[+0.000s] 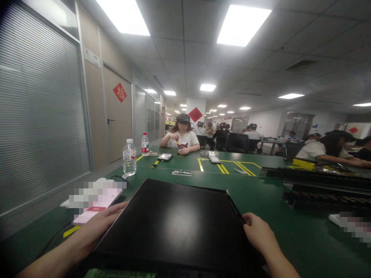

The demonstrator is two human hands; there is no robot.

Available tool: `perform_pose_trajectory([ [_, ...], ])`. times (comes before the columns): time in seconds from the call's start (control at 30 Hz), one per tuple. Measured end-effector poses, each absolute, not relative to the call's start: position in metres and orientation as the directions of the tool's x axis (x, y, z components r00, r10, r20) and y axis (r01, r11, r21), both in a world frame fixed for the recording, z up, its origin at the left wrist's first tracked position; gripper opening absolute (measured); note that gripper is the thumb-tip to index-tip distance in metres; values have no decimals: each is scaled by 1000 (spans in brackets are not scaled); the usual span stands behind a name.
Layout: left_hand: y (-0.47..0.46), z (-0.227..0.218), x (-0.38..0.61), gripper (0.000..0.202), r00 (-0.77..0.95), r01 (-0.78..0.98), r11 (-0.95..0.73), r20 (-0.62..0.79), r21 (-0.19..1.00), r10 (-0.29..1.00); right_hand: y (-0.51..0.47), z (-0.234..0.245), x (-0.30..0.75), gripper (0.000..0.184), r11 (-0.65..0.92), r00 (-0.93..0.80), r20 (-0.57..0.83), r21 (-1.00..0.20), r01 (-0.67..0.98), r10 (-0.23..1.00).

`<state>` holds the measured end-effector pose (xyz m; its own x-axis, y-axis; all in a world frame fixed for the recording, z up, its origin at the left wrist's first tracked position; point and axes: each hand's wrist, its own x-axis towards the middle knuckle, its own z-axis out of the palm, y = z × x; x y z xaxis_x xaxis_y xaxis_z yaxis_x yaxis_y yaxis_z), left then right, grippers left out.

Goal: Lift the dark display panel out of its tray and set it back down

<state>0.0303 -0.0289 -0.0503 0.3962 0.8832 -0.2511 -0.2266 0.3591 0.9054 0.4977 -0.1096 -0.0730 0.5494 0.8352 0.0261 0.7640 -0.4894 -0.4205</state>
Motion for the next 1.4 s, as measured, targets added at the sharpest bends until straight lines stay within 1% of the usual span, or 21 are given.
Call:
perform_pose_trajectory([
  [0.1, -30, -48, 31, 65, 425, -242, 370, -244, 897, 871, -109, -73, 496, 35, -488, 546, 20, -422, 764, 838],
  [0.3, -32, -42, 34, 56, 373, -282, 367, -251, 887, 893, -109, -74, 496, 34, -479, 539, 32, -416, 773, 842],
  [0.5, -31, -49, 32, 62, 378, -265, 338, -225, 903, 898, -109, -75, 497, 32, -478, 544, 40, -425, 768, 838],
  [0.73, -31, -48, 29, 56, 391, -249, 308, -195, 918, 899, -110, -73, 494, 34, -483, 543, 20, -432, 762, 839],
  [0.93, -32, -46, 30, 61, 391, -247, 299, -188, 922, 901, -110, -72, 494, 32, -482, 550, 33, -438, 759, 835],
  [1.13, -35, -44, 31, 61, 405, -268, 297, -173, 917, 898, -111, -72, 495, 33, -468, 536, 51, -426, 774, 842],
  [1.4, -34, -46, 30, 62, 396, -173, 270, -184, 947, 899, -112, -69, 489, 34, -480, 538, 58, -379, 791, 841],
])
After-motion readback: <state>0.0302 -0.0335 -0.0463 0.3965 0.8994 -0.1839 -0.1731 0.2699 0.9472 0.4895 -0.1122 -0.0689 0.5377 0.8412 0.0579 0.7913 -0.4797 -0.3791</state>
